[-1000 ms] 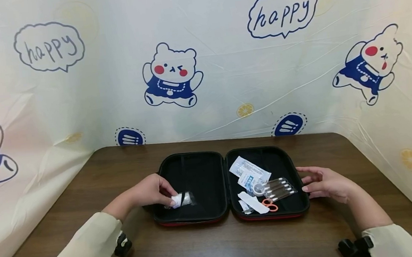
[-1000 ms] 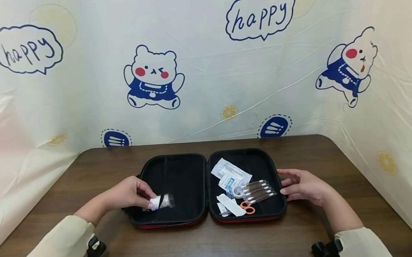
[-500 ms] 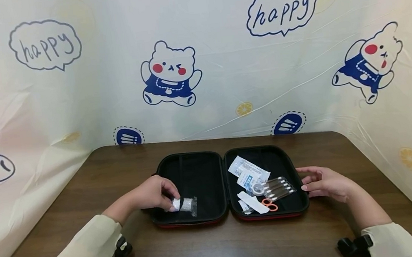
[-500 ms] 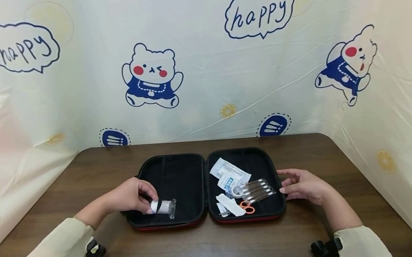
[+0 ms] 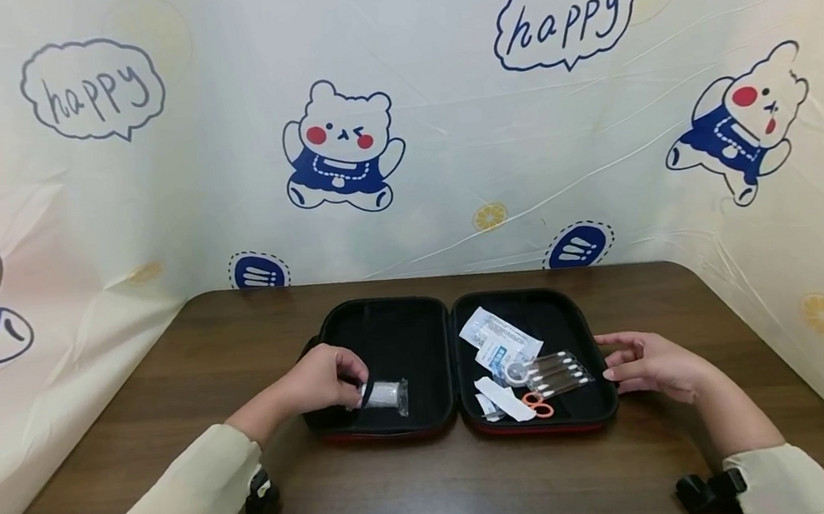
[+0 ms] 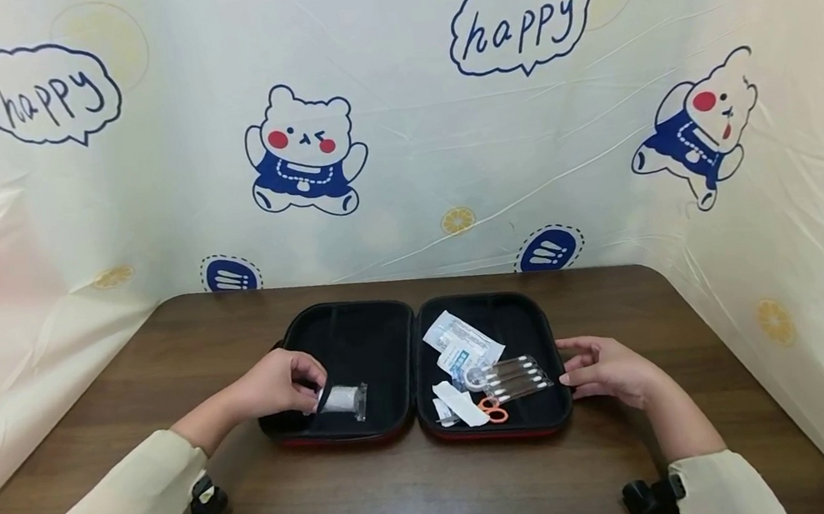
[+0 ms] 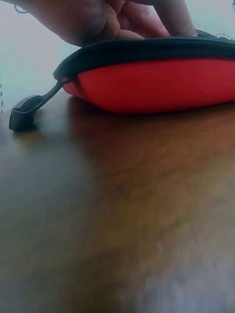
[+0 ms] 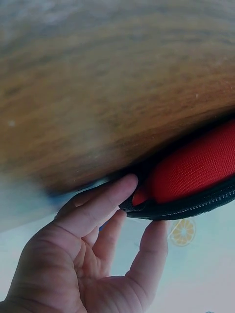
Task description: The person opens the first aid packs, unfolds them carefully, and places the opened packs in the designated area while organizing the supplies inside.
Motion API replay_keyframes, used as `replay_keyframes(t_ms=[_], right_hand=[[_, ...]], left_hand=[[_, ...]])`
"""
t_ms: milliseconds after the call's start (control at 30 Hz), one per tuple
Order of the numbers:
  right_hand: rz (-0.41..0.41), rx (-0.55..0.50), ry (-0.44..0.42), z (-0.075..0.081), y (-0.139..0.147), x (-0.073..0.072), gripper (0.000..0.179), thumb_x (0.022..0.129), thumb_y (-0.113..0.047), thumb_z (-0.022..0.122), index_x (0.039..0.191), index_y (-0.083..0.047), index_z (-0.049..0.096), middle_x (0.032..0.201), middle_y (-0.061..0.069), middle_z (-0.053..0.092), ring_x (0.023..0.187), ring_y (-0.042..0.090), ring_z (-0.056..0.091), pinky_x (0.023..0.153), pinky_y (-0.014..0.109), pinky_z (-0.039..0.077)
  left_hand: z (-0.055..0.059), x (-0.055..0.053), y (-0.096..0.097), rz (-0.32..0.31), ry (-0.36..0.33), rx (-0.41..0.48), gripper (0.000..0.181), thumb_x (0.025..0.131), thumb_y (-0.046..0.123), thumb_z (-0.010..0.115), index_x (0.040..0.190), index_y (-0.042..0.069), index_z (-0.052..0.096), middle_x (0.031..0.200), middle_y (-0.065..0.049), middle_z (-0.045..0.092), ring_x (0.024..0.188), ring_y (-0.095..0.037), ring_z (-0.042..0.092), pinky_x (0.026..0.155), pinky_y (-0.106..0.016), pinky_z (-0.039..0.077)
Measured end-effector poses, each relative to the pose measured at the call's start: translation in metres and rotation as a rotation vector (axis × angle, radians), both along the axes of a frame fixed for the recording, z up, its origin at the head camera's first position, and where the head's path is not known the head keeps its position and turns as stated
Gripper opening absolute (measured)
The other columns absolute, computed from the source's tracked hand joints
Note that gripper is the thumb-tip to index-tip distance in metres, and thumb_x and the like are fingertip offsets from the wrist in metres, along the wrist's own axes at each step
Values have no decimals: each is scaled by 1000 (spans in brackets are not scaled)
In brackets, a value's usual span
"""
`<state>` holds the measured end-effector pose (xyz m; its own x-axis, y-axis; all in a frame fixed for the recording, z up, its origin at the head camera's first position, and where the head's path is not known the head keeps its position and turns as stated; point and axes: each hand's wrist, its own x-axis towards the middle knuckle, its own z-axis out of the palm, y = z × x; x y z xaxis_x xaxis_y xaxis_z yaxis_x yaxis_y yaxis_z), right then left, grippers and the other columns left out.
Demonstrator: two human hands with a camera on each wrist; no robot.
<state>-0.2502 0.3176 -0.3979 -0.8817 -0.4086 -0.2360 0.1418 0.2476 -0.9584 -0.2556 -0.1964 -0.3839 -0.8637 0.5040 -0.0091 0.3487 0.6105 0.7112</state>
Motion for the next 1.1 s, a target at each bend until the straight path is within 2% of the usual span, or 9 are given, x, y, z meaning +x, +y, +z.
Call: replay_keyframes(t_ms=[100,167,367,567,867,1100], right_hand=[[-16,-5,1,-1,0,-1,76,89,-5,69,146,13,21,105,16,64,92,23,67,84,40,56],[-24,-9,1,-1,-1,-1,76,89,-5,69,146,13,20,105,15,64,91,23,67,84,40,56],[-22,-20,-2,-2,-3,0,75,90,-3,67,146,14,19,106,15,64,91,22,67,83,39,56],[-27,-6,-3,-1,-3,0,76,90,-5,68,146,14,20,104,14,64,90,22,67,83,39,56],[-31,3,0,0,-4,0,76,89,-6,69,145,14,22,105,15,63,91,22,66,84,39,56],[-39,1,-2,0,-3,1,76,89,-4,70,145,15,22,104,14,63,90,21,66,83,38,56]], left_hand=[[0,-5,1,18,3,-15,17,76,0,80,85,10,70,88,1,68,78,-16,59,73,-32,54],[0,-7,1,22,-21,-5,18,75,0,80,86,9,69,90,-1,68,81,-18,61,73,-33,56],[2,-6,-7,49,-68,6,27,71,4,86,92,6,69,93,-4,68,85,-19,65,71,-33,58],[8,-4,-13,69,-111,-33,33,72,8,86,100,2,69,91,-4,70,77,-16,69,73,-32,58],[4,-4,-11,43,-171,25,31,76,4,82,104,0,71,82,-7,73,76,-16,70,71,-32,58],[-1,-3,-5,40,-214,90,33,76,-1,80,107,-5,69,86,-10,73,78,-18,70,74,-34,58]])
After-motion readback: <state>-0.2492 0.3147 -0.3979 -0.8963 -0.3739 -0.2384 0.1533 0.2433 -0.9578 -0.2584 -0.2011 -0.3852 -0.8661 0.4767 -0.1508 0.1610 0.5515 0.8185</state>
